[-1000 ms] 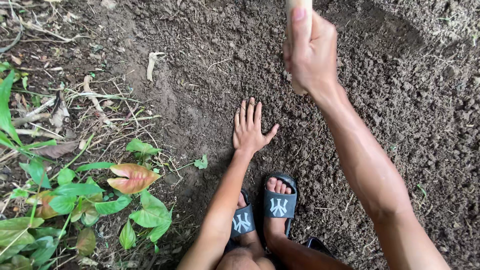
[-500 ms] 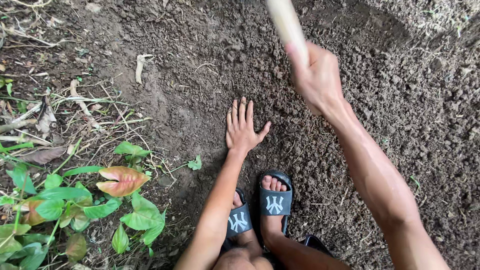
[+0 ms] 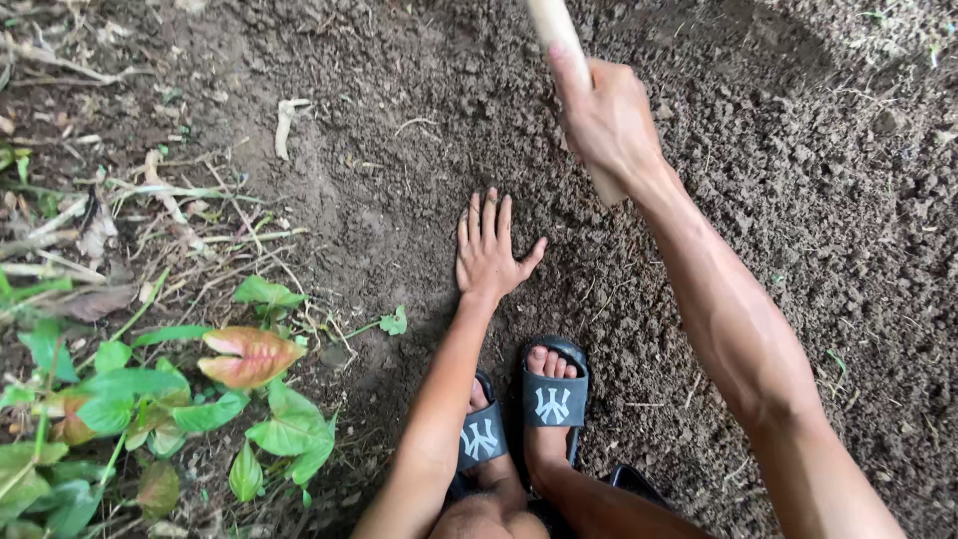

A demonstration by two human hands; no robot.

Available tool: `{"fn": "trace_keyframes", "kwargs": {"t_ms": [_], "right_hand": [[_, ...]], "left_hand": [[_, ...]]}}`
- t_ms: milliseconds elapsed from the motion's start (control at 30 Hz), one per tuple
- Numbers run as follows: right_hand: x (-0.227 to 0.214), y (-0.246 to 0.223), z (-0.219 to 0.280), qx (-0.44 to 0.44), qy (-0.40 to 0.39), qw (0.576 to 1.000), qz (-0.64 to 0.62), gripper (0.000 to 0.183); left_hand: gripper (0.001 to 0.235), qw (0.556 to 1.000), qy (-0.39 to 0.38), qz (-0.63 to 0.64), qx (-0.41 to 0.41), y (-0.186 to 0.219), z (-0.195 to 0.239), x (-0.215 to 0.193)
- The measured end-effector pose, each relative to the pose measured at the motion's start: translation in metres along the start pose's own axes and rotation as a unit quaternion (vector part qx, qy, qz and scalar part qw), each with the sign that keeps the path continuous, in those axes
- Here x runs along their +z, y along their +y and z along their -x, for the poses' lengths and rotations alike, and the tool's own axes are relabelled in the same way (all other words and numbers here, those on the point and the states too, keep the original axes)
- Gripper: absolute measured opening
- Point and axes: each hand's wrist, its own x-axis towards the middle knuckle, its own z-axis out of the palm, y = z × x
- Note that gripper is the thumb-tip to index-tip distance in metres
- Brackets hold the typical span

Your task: The person uses a small hoe to break up and level soil in a garden bed. They repeatedly strike the ground and smooth the surface with their hand, working across a small area near some low-lying plants.

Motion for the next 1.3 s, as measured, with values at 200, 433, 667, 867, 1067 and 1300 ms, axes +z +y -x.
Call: {"fn": "trace_keyframes", "kwargs": {"t_ms": [200,433,667,867,1067,1300], "right_hand": [[-0.015,0.002,-0.008,-0.324,0.137,0.903,-0.245,0.055],[0.038,0.037,-0.008,-0.059,0.006,0.995,-0.076,0.055],[0.025,0.017,0.031,0.078,-0.111,0.974,-0.182,0.048],[-0.019,-0.008,0.054,-0.105,0.052,0.981,-0.154,0.038],[-0.006,0.019,0.028,-0.235,0.146,0.9,-0.336,0.03],[0.039,0.041,0.025,0.049,-0.032,0.996,-0.07,0.017]], "left_hand": [[0.097,1.0,-0.011,-0.015,-0.004,-0.001,-0.001,0.0],[0.094,0.999,0.028,-0.019,0.006,0.003,0.001,-0.005],[0.094,0.999,0.029,-0.016,0.006,0.004,0.001,-0.003],[0.095,1.0,0.002,-0.012,-0.005,0.004,-0.002,-0.004],[0.096,1.0,-0.012,-0.024,-0.008,0.001,-0.005,-0.002],[0.097,0.999,-0.016,-0.05,-0.008,0.003,-0.003,-0.004]]}}
